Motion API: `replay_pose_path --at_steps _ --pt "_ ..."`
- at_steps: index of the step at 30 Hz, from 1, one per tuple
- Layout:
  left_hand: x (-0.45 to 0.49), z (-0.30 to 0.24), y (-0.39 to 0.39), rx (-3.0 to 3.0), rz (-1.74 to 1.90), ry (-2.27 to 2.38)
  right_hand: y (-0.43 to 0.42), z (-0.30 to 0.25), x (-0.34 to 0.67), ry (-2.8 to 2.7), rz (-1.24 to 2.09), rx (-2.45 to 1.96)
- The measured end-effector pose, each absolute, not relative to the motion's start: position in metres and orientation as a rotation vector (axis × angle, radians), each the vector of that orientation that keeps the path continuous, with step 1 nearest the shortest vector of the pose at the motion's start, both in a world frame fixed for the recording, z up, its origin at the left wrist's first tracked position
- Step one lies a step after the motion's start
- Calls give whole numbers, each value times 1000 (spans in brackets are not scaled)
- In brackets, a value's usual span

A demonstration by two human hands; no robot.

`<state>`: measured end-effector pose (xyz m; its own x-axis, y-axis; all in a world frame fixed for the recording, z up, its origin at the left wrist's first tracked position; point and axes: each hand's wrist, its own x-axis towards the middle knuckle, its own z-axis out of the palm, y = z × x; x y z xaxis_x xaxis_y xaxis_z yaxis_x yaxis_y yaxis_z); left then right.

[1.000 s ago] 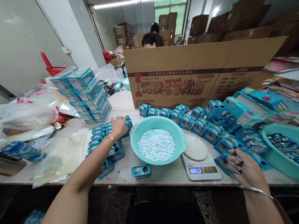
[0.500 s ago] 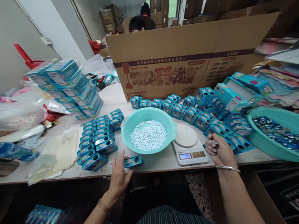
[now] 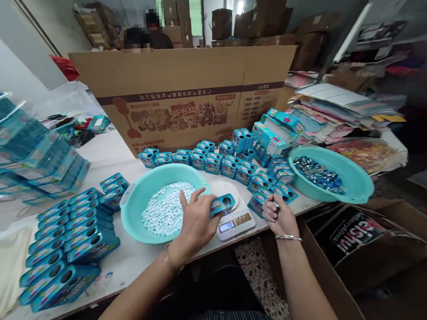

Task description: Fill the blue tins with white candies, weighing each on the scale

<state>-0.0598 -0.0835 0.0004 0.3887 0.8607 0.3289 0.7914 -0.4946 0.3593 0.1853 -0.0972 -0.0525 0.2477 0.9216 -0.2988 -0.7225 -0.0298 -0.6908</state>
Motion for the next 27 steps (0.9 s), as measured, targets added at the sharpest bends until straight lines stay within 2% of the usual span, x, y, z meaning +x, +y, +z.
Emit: replay_pose_path --at_steps 4,8,12,15,17,22,27 --pt "-11 -22 -29 2516 522 1521 -104 -52 193 -259 1344 -833" --pt "-4 -26 -18 2524 376 1646 -108 -50 198 -241 1386 -790" --pt "-45 -8 -50 2496 811 1832 -109 -47 201 -181 1373 -732" --pt "-90 0 -89 2272 1197 1981 -107 -45 202 -68 1326 -694" --pt "-115 -2 -116 2128 1322 2031 -103 -43 201 -14 1316 -667" --pt "-144 -20 -166 1823 1266 2165 -89 -38 195 74 1270 -711" --pt "-142 -24 -170 1774 1211 2094 -77 -40 188 54 1286 -715"
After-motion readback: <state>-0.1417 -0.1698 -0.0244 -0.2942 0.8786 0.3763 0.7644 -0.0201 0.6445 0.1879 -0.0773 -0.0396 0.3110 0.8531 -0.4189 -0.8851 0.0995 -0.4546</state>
